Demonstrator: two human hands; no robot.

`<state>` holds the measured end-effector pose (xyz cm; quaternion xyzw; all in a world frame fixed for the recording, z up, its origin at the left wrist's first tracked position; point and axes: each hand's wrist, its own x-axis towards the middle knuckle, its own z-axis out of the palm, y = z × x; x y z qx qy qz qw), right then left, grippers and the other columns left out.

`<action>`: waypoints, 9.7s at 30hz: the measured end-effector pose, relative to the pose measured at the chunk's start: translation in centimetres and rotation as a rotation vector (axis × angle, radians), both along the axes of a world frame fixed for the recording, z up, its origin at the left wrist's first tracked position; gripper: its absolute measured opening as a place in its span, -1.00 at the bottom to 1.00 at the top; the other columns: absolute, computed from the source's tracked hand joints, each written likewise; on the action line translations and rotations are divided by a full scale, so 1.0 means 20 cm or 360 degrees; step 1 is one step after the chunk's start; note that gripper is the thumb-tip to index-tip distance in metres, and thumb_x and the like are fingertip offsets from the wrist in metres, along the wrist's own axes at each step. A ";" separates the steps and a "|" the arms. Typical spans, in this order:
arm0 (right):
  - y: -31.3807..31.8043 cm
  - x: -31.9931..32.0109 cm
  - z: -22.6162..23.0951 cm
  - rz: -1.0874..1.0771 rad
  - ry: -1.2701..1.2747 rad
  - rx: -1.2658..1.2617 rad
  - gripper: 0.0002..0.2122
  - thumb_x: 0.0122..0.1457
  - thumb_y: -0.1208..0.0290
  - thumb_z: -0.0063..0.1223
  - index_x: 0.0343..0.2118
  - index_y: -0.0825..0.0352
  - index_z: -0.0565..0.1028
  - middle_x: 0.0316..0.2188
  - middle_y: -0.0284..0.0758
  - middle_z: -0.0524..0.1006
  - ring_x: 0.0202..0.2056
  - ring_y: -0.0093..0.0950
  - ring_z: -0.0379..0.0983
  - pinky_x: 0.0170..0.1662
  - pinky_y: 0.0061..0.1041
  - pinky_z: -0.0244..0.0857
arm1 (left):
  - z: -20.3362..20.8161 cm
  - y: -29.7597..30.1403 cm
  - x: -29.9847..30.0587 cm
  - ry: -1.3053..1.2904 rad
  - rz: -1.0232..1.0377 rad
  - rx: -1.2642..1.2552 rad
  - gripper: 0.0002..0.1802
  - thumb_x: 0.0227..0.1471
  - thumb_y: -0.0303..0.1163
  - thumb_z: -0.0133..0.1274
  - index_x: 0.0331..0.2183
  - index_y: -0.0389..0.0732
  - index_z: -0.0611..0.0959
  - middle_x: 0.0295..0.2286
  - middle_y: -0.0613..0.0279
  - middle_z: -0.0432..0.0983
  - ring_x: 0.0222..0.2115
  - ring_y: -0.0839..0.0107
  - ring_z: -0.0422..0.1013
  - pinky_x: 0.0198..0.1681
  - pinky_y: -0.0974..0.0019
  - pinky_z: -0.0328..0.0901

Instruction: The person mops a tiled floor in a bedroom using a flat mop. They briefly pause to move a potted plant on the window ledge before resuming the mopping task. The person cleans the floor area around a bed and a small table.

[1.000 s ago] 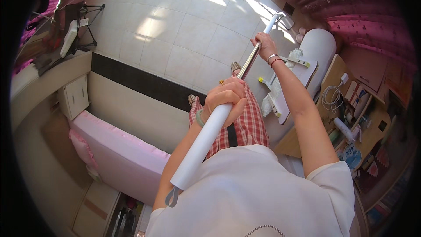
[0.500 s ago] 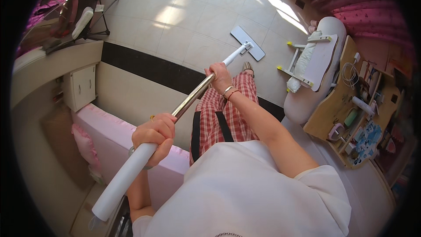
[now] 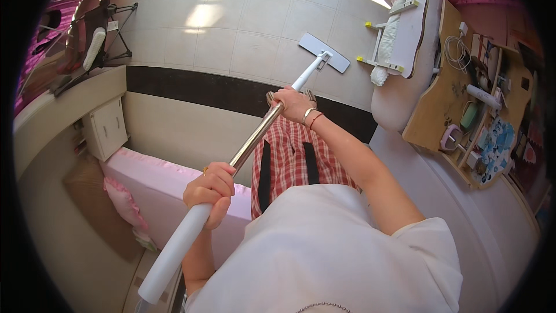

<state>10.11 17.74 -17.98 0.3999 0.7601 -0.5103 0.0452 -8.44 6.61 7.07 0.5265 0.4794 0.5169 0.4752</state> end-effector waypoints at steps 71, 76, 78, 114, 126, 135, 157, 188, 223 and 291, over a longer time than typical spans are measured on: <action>0.56 0.65 -0.36 -0.0122 0.0075 0.0402 -0.87 0.04 0.38 0.04 -0.57 0.27 0.42 -0.55 -0.25 0.46 -0.31 -0.23 0.40 -0.25 -0.28 0.33 | -0.38 0.42 0.56 -0.0235 -0.0071 0.0315 -0.81 -0.11 -0.71 0.00 -0.52 -0.20 0.41 -0.61 0.24 0.39 -0.58 0.37 0.33 -0.18 0.03 0.32; 0.40 0.41 -0.36 -0.0516 0.0350 0.0519 -0.83 -0.08 0.53 0.05 -0.67 0.26 0.29 -0.66 -0.32 0.36 -0.44 -0.29 0.29 -0.32 -0.39 0.24 | -0.27 0.45 0.31 -0.0084 -0.0327 0.0236 -0.79 -0.20 -0.73 0.02 -0.56 -0.21 0.39 -0.64 0.24 0.36 -0.60 0.35 0.31 -0.22 0.04 0.33; 0.32 0.25 -0.30 -0.0636 0.0476 0.0530 -0.82 -0.06 0.53 0.07 -0.67 0.27 0.29 -0.66 -0.30 0.36 -0.45 -0.28 0.28 -0.33 -0.36 0.24 | -0.16 0.43 0.20 -0.0005 -0.0419 0.0226 -0.78 -0.24 -0.71 0.04 -0.59 -0.20 0.37 -0.66 0.25 0.35 -0.61 0.34 0.30 -0.25 0.05 0.34; -0.29 -0.84 -0.23 -0.1316 0.0061 0.0728 -0.69 0.06 0.25 0.24 -0.63 0.24 0.33 -0.61 -0.36 0.39 -0.40 -0.26 0.36 -0.38 -0.26 0.18 | -0.07 0.12 -0.72 -0.0406 0.0344 -0.0171 -0.76 0.14 -0.40 -0.02 -0.53 -0.11 0.33 -0.67 0.36 0.26 -0.58 0.47 0.23 -0.35 0.24 0.24; -0.11 -1.27 -0.04 -0.1175 0.0626 0.0447 -0.73 -0.04 0.29 0.34 -0.57 0.29 0.43 -0.57 -0.27 0.46 -0.39 -0.22 0.38 -0.30 -0.27 0.29 | 0.24 0.32 -1.05 -0.0039 -0.0623 0.0053 -0.67 -0.28 -0.53 0.16 -0.70 -0.12 0.28 -0.75 0.38 0.21 -0.70 0.40 0.13 -0.58 0.34 0.09; -0.23 -1.18 0.21 -0.0511 0.0378 0.0837 -0.61 -0.03 0.04 0.27 -0.67 0.24 0.39 -0.66 -0.40 0.43 -0.50 -0.37 0.45 -0.48 -0.37 0.34 | 0.41 0.07 -1.11 0.0023 -0.0493 0.0128 -0.74 -0.07 -0.35 0.25 -0.56 -0.09 0.45 -0.68 0.41 0.30 -0.61 0.43 0.31 -0.25 0.23 0.34; -0.74 -1.99 -0.04 0.0523 0.0216 -0.0021 -0.80 0.06 0.18 0.11 -0.51 0.20 0.57 -0.53 -0.27 0.55 -0.27 -0.25 0.46 -0.32 -0.19 0.41 | 0.21 -0.62 -1.47 -0.0198 0.2023 0.0146 -0.68 0.22 -0.28 -0.19 -0.58 -0.03 0.21 -0.74 0.48 -0.05 -0.69 0.58 0.01 -0.45 0.37 0.09; -0.07 -1.99 0.12 0.0097 0.0533 0.0056 -0.67 0.11 0.05 0.14 -0.53 0.25 0.51 -0.50 -0.29 0.50 -0.27 -0.28 0.41 -0.29 -0.26 0.40 | 0.29 -0.03 -1.46 0.0087 0.0411 0.0384 -0.72 0.09 -0.35 -0.05 -0.61 -0.06 0.28 -0.75 0.45 0.19 -0.73 0.59 0.09 -0.52 0.42 0.11; -0.04 -0.43 0.13 -0.1731 0.0642 0.0662 -0.67 0.03 0.29 0.28 -0.65 0.30 0.33 -0.63 -0.24 0.37 -0.45 -0.18 0.31 -0.38 -0.24 0.25 | 0.39 0.62 -0.04 -0.0132 -0.0784 0.0256 -0.61 -0.14 -0.39 0.17 -0.74 -0.14 0.28 -0.82 0.38 0.21 -0.79 0.43 0.16 -0.58 0.35 0.28; -0.06 0.28 0.11 -0.0941 0.0254 0.0773 -0.75 0.08 0.28 0.11 -0.66 0.25 0.43 -0.61 -0.32 0.48 -0.43 -0.30 0.46 -0.22 -0.30 0.27 | 0.35 0.34 0.56 0.0050 -0.0384 0.0224 -0.71 0.03 -0.46 0.05 -0.60 -0.15 0.29 -0.77 0.34 0.24 -0.74 0.43 0.15 -0.51 0.24 0.23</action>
